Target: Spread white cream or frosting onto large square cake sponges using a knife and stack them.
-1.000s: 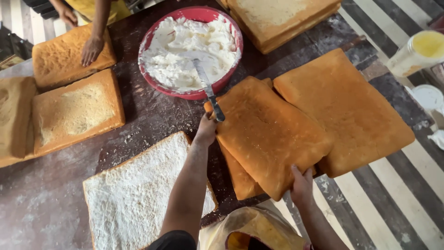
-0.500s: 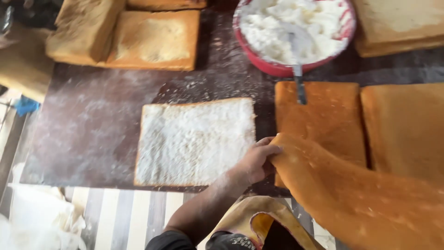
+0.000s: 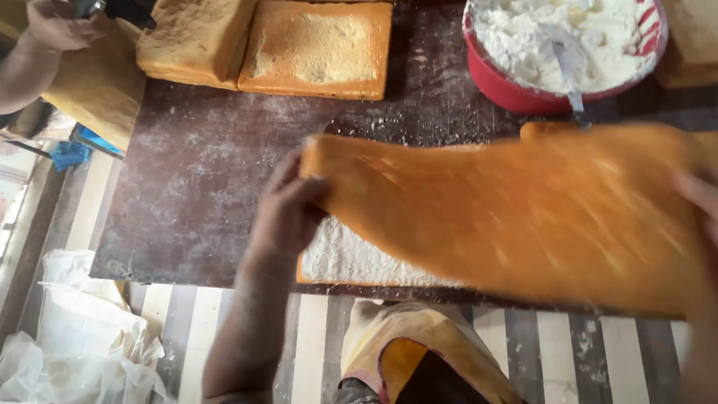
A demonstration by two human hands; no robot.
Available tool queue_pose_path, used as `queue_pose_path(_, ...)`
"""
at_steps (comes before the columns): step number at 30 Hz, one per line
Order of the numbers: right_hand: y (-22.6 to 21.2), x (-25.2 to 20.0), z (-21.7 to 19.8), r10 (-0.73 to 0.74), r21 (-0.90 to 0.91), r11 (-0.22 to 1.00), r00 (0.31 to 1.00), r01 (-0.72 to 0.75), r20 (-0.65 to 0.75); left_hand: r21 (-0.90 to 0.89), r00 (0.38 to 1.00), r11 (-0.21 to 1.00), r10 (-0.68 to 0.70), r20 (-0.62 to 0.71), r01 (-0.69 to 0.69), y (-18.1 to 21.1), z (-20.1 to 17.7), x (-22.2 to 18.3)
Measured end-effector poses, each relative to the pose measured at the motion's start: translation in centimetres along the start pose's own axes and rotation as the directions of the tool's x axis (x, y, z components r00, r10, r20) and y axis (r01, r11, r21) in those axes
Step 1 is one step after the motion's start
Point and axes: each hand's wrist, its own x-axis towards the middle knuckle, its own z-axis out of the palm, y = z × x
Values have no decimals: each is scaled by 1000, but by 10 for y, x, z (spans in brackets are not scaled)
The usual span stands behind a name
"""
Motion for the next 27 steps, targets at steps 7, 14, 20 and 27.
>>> queue_pose_path(7, 64, 66, 133, 100, 84, 991, 995, -102, 29, 111, 985, 979, 172, -22, -168, 2, -88, 7)
queue_pose_path(14, 136, 43, 160, 504, 57, 863, 843, -503, -190, 68, 961, 996, -36, -273, 57, -109, -164, -9)
queue_pose_path(20, 194, 49, 118, 293, 2, 954, 935, -299, -198, 195, 932, 974, -35, -361, 112, -119, -154, -30)
queue_pose_path(27, 243, 66, 72, 130, -247, 955, 979, -166, -157, 385, 902, 913, 47, -429, 135, -150, -162, -41)
